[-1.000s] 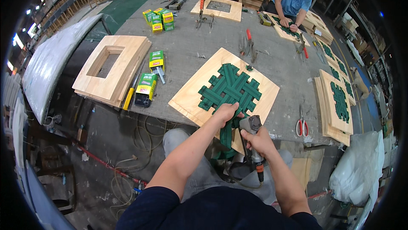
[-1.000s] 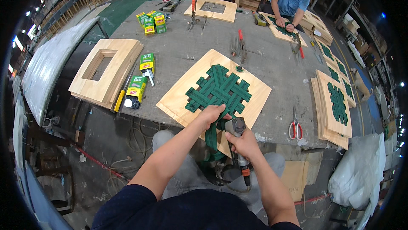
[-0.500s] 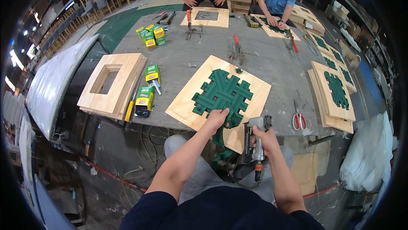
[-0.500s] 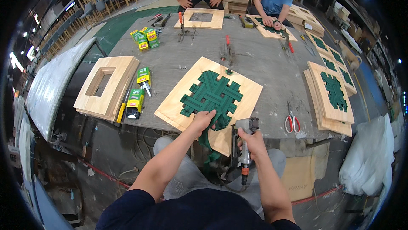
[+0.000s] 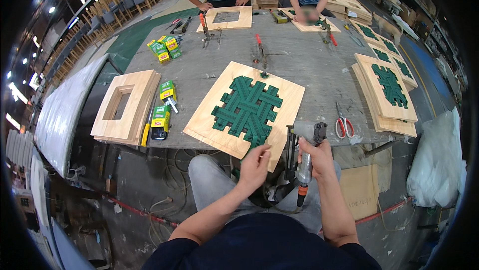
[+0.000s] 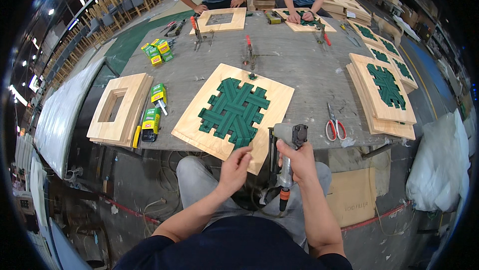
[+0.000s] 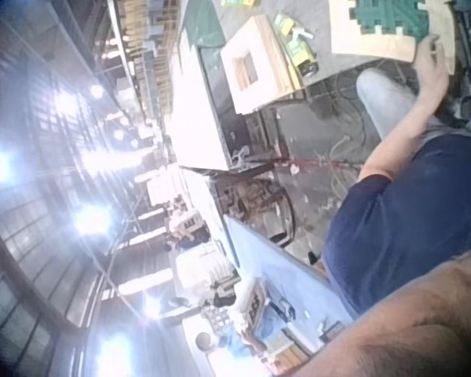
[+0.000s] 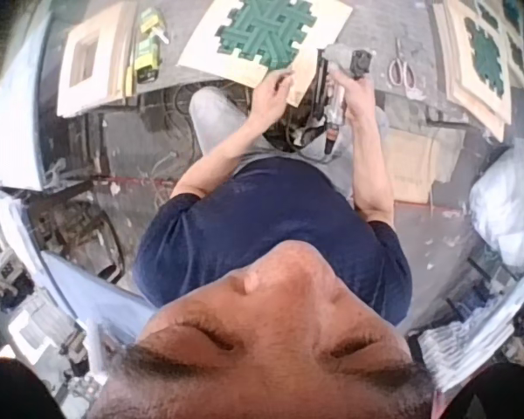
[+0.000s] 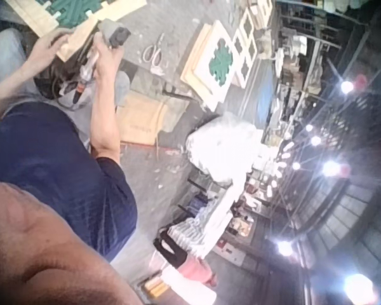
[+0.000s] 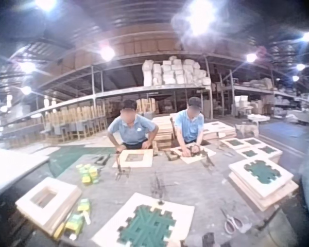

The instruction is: The person weaves green plastic strips into a wooden frame to create a cushion seat. They use a staple gun to secure the strips and scissors to trim the excess material. The process involves repeatedly threading the strips through the frame and stapling them in place.

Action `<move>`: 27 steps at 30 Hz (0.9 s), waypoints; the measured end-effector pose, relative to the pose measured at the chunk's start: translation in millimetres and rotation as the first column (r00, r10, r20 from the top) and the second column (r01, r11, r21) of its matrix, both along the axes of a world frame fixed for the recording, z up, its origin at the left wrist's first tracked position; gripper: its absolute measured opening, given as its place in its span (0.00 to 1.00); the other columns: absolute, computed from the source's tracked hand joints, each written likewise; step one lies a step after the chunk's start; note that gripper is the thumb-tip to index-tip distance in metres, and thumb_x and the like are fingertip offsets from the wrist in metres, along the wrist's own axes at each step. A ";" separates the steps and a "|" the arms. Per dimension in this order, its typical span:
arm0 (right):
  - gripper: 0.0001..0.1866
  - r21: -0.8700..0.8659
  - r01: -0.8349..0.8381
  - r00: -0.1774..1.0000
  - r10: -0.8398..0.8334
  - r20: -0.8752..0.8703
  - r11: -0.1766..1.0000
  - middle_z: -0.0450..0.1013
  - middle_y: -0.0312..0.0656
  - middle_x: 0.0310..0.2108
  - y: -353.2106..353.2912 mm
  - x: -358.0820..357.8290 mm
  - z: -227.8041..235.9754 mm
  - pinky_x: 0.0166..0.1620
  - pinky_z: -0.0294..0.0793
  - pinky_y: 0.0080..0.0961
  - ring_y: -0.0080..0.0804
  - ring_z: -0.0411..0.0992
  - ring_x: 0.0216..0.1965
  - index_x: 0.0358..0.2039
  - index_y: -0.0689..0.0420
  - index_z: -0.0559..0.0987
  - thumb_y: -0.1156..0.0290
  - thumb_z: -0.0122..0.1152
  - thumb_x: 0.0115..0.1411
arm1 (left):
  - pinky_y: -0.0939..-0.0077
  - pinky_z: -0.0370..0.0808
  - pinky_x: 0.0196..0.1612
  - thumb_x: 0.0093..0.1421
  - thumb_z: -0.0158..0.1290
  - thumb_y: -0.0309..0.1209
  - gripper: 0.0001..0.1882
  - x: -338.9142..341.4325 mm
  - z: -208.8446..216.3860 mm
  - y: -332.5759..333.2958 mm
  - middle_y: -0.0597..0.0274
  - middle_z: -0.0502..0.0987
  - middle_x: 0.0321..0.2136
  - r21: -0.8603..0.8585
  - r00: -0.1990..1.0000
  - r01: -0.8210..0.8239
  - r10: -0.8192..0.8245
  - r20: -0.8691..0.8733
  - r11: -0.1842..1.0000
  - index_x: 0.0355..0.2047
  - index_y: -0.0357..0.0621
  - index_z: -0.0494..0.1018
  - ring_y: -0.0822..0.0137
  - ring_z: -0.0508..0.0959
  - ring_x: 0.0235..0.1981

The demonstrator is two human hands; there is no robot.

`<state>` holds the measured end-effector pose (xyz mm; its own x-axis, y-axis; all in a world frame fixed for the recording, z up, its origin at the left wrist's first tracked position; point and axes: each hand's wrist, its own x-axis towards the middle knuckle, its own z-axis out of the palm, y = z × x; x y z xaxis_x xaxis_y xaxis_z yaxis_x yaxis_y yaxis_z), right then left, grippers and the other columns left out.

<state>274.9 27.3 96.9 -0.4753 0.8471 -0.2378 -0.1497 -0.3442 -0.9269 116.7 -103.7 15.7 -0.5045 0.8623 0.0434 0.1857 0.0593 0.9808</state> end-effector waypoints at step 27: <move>0.21 -0.013 -0.178 0.984 0.177 -0.011 0.984 0.74 0.41 0.47 -7.2 -0.1 21.3 0.43 0.82 0.32 0.29 0.77 0.39 0.58 0.62 0.71 0.70 0.62 0.69 | 0.68 0.79 0.48 0.79 0.39 0.40 0.19 47.1 -3.1 24.2 0.68 0.78 0.48 0.021 0.409 0.207 -0.106 0.907 0.978 0.63 0.48 0.69 0.72 0.79 0.47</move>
